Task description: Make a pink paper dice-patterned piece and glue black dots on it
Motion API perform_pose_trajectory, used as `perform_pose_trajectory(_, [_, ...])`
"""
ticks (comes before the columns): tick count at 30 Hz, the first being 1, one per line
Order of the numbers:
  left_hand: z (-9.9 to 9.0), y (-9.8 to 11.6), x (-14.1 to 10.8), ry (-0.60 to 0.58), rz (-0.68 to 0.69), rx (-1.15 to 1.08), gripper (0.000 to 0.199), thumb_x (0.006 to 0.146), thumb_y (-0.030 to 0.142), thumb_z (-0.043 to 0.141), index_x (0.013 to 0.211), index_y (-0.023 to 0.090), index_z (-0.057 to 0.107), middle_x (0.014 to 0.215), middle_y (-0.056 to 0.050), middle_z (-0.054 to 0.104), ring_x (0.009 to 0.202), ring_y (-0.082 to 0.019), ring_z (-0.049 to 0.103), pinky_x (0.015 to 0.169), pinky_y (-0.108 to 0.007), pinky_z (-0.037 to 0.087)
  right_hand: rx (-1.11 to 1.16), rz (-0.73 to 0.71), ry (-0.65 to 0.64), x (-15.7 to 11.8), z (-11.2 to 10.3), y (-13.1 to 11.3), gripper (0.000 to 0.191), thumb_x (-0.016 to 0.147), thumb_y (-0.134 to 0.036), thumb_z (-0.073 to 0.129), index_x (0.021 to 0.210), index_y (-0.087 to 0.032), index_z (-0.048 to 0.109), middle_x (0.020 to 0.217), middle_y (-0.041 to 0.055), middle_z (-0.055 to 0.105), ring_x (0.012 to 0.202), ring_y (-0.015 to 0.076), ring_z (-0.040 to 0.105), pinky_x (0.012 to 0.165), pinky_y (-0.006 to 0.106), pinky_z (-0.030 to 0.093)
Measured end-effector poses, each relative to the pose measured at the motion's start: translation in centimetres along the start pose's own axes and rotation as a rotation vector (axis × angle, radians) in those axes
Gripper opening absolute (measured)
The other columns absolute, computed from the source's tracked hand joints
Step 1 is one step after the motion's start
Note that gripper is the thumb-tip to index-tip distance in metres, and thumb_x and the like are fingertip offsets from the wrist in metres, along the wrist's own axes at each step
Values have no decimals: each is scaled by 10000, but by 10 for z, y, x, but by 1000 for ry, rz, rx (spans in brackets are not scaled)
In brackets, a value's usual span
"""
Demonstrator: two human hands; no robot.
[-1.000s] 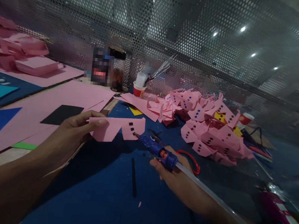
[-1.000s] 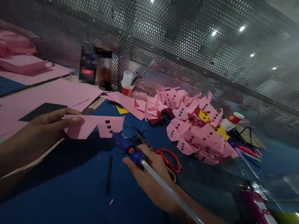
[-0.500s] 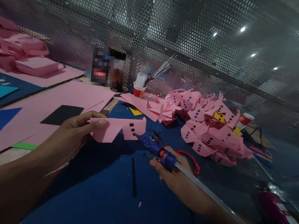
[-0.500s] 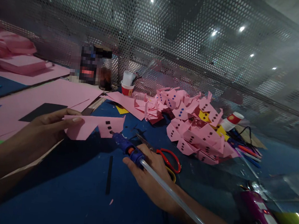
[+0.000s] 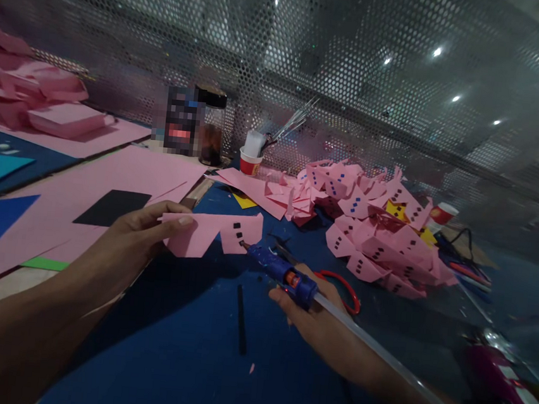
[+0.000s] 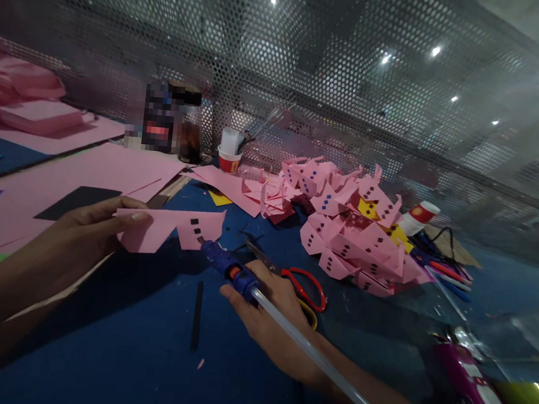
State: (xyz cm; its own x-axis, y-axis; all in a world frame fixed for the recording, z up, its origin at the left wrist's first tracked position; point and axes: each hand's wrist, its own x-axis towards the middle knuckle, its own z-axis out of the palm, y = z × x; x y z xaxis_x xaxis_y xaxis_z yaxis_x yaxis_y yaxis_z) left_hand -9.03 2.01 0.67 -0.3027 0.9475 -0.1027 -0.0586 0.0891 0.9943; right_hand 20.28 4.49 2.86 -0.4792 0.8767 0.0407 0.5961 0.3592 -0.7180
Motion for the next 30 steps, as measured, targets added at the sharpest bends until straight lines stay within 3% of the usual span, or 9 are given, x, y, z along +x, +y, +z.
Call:
perform_pose_trajectory(7, [1, 2, 0, -10, -33, -37, 241, 790, 429, 735, 887, 217, 674, 809, 5, 619, 704, -125, 581, 557, -170, 493, 43, 95, 116, -5, 6, 9, 340, 854, -568, 621, 935, -239, 655, 659, -24, 633, 563, 130, 615, 526, 222, 473])
perform_pose_trajectory(11, [2, 5, -2, -6, -65, -75, 248, 779, 422, 742, 878, 211, 656, 788, 13, 621, 658, -120, 588, 520, -168, 486, 46, 172, 70, -4, 9, 20, 388, 853, -594, 602, 914, -216, 662, 577, -21, 615, 511, 134, 595, 473, 224, 443])
perform_pose_trajectory(17, [2, 11, -3, -54, -10, -126, 207, 804, 371, 703, 932, 213, 666, 860, 10, 670, 739, -140, 633, 622, -203, 525, 98, 127, 52, -1, 8, 17, 465, 858, -650, 555, 953, -204, 644, 611, -14, 626, 546, 143, 628, 516, 236, 489])
perform_pose_trajectory(23, [1, 7, -1, -75, 2, -112, 290, 824, 360, 686, 1084, 232, 686, 971, -11, 709, 793, -141, 639, 682, -204, 524, 93, 55, 64, -2, 10, 22, 413, 866, -606, 567, 970, -220, 668, 614, -8, 637, 539, 149, 636, 509, 241, 489])
perform_pose_trajectory(26, [3, 4, -1, -56, -2, -115, 281, 815, 397, 698, 1045, 237, 696, 1050, -20, 699, 870, -165, 647, 721, -221, 536, 94, 57, 90, -2, 9, 24, 372, 865, -573, 583, 927, -218, 676, 585, -9, 625, 537, 154, 630, 501, 239, 482])
perform_pose_trajectory(30, [4, 2, 2, -1, -66, -114, 255, 770, 410, 737, 943, 226, 705, 923, -6, 685, 814, -171, 644, 677, -225, 540, 111, 93, 113, 0, 8, 26, 344, 856, -551, 603, 916, -220, 678, 597, -2, 638, 550, 161, 637, 519, 247, 495])
